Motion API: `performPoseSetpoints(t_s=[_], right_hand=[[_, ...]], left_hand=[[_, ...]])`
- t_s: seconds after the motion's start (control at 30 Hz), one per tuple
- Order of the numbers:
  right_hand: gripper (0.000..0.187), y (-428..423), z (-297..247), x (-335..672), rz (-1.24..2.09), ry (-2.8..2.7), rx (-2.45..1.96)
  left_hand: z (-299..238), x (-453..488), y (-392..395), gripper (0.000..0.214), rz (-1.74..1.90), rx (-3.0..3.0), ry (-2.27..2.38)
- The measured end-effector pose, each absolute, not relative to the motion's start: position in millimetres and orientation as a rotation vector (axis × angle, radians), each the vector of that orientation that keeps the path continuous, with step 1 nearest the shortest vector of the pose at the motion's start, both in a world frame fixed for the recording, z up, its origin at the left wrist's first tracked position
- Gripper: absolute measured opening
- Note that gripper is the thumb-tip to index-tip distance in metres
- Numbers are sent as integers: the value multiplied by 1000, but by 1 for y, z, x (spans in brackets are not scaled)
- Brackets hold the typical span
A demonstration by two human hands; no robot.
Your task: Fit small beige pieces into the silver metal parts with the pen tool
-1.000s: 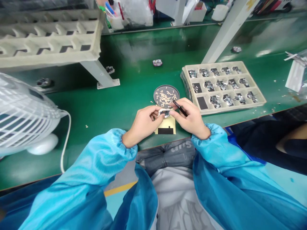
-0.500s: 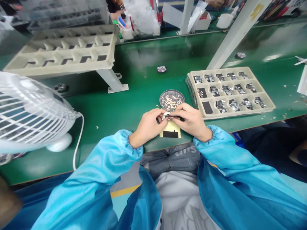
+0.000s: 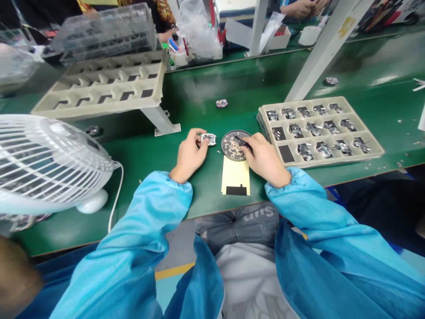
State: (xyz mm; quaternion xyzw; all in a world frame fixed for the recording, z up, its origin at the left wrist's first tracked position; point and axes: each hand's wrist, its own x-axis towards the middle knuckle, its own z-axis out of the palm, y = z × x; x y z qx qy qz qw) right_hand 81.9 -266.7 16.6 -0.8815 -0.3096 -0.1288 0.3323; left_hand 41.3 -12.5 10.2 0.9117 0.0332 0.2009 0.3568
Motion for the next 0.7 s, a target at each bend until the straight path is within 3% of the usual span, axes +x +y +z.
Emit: performPoseSetpoints(t_s=[0.13,0.3,0.4,0.53,0.7], right_hand=[[13,-277,27,62,-400,-827,-2005],[19,-310,24,20,-367,-805,-1759],[25,-322,6,7,-139,-505,-1638],[24,-319,-3,13,244,-274,-1464],[25,-316,-1,19,279,-326,-1525]], left_hand=[[10,110,30,22,634,2370,165],[4,188,33,30,684,2458,345],[-6,218,6,47,687,2503,131],[-20,244,-19,42,614,2410,203],[-24,217,-26,44,695,2055,53]])
